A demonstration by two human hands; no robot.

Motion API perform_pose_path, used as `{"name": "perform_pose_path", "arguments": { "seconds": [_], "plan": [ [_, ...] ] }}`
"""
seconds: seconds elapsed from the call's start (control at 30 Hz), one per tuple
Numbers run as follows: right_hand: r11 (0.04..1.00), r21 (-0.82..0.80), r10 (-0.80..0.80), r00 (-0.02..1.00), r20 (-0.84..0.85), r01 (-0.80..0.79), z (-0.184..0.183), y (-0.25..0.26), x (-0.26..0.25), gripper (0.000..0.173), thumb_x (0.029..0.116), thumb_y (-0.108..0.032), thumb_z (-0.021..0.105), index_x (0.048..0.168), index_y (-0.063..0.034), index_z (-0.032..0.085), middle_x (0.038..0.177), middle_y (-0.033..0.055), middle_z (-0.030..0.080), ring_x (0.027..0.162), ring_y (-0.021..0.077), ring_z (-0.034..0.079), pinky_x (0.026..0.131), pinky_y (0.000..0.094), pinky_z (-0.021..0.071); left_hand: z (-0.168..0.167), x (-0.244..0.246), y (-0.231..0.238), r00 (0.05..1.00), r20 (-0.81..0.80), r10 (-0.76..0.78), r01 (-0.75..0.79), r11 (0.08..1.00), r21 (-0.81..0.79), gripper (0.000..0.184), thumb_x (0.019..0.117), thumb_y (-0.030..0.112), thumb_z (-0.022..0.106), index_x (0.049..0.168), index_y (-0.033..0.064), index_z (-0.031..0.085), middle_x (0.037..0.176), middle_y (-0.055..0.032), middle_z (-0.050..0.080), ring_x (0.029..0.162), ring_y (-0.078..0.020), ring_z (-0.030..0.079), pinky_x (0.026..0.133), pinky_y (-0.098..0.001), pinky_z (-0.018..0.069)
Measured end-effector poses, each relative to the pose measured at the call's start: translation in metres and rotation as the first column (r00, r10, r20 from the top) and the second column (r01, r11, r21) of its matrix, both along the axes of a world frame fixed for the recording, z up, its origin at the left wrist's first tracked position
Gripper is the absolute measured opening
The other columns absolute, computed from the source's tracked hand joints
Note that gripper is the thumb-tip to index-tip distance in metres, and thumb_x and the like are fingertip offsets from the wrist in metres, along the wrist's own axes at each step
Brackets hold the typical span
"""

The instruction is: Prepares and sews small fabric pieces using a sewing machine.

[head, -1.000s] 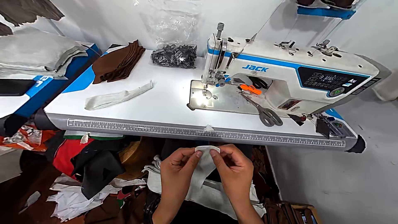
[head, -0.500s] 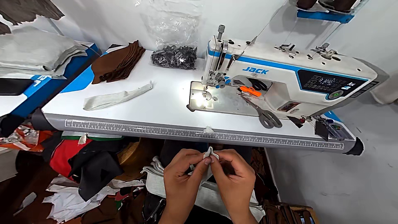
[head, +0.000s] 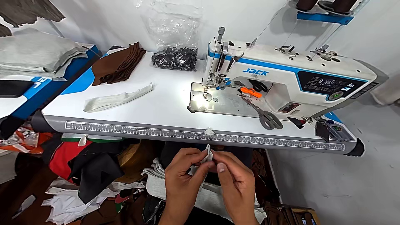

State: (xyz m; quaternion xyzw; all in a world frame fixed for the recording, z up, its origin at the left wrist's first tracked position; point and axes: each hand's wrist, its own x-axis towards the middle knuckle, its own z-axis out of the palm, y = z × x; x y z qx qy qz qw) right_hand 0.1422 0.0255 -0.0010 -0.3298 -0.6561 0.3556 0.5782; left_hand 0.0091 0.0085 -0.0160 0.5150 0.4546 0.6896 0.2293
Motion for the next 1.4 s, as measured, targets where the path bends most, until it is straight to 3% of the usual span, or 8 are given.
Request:
{"name": "perform_pose_path", "arguments": {
  "seconds": [0.3,0.43,0.57,0.73,0.9,1.03,1.2,1.4],
  "plan": [
    [0.995,-0.055,0.089,0.976,0.2,-0.079,0.024,-0.01,0.011,0.042,0.1095,-0.018,0.038,0.119,0.0025,0.073,0.123,0.014,0.072,0.112,0.0202,0.072,0.084,0.0359,0.0662,0.0,-0.006,0.002,0.995,-0.097,0.035,-0.034,0.999,0.004,0.009,0.0878,0.014,0.079,0.095,0.0093,0.08,0.1,-0.0023,0.071,0.088,-0.0111,0.07,0.076,-0.0225,0.0623],
    [0.998,-0.029,0.057,0.964,0.262,-0.051,0.04,0.012,0.026,0.02,0.1008,-0.027,0.065,0.106,-0.0103,0.075,0.097,-0.0002,0.076,0.083,0.0099,0.072,0.066,0.0257,0.0623,0.014,-0.013,-0.002,0.985,0.097,-0.144,0.151,0.986,-0.073,0.01,0.0918,0.015,0.075,0.094,0.0073,0.08,0.096,-0.0057,0.073,0.085,-0.0128,0.07,0.075,-0.0233,0.0611],
    [0.963,-0.098,0.269,0.904,0.333,-0.251,0.055,0.043,0.034,0.052,0.0861,-0.046,0.081,0.131,-0.0234,0.068,0.106,-0.0045,0.07,0.092,0.0109,0.068,0.074,0.0266,0.0603,0.023,-0.017,-0.006,0.952,0.188,-0.24,0.257,0.964,-0.069,0.012,0.0926,0.017,0.075,0.096,0.0067,0.08,0.096,-0.0078,0.074,0.088,-0.0142,0.07,0.078,-0.0246,0.0606],
    [0.924,-0.017,0.372,0.886,0.275,-0.383,0.07,0.051,0.021,0.012,0.0914,-0.02,0.078,0.099,-0.0113,0.082,0.09,0.0001,0.072,0.079,0.0094,0.068,0.066,0.0219,0.0588,0.034,-0.017,-0.007,0.913,0.273,-0.303,0.321,0.947,-0.02,0.012,0.0924,0.014,0.076,0.098,0.0038,0.079,0.095,-0.0079,0.074,0.086,-0.0114,0.07,0.078,-0.0239,0.0597],
    [0.928,0.027,0.347,0.888,0.301,-0.371,0.088,0.053,0.02,0.01,0.0925,-0.021,0.077,0.096,-0.0128,0.082,0.089,-0.0009,0.072,0.077,0.0077,0.067,0.064,0.0189,0.057,0.031,-0.012,-0.005,0.885,0.33,-0.329,0.325,0.943,0.069,0.025,0.0866,0.012,0.081,0.102,0.0108,0.062,0.102,-0.0042,0.071,0.097,-0.0115,0.07,0.088,-0.0271,0.0585],
    [0.917,0.023,0.377,0.884,0.276,-0.398,0.097,0.056,0.021,0.013,0.0936,-0.022,0.076,0.098,-0.011,0.081,0.089,0.0013,0.072,0.078,0.0085,0.068,0.067,0.0195,0.0584,0.019,-0.007,0.0,0.921,0.223,-0.319,0.303,0.947,0.104,0.024,0.0868,0.016,0.082,0.104,0.011,0.066,0.109,-0.0023,0.071,0.105,-0.0109,0.068,0.094,-0.0279,0.0573],
    [0.918,0.04,0.373,0.892,0.257,-0.395,0.099,0.059,0.021,0.014,0.094,-0.022,0.075,0.098,-0.01,0.081,0.091,0.0029,0.074,0.081,0.0094,0.069,0.07,0.021,0.0599,0.016,-0.003,0.003,0.915,0.248,-0.319,0.294,0.947,0.133,0.022,0.0902,0.019,0.079,0.103,0.0062,0.067,0.1,-0.004,0.071,0.093,-0.0113,0.07,0.085,-0.0274,0.0603],
    [0.95,0.033,0.293,0.921,0.258,-0.311,0.098,0.061,0.021,0.015,0.0928,-0.025,0.077,0.096,-0.0113,0.081,0.087,0.0013,0.073,0.072,0.0079,0.066,0.062,0.0188,0.0566,0.019,-0.007,0.001,0.909,0.308,-0.282,0.239,0.956,0.171,0.009,0.0965,0.018,0.071,0.096,0.0091,0.068,0.095,-0.001,0.068,0.086,-0.0052,0.065,0.074,-0.0193,0.0553]
  ]
}}
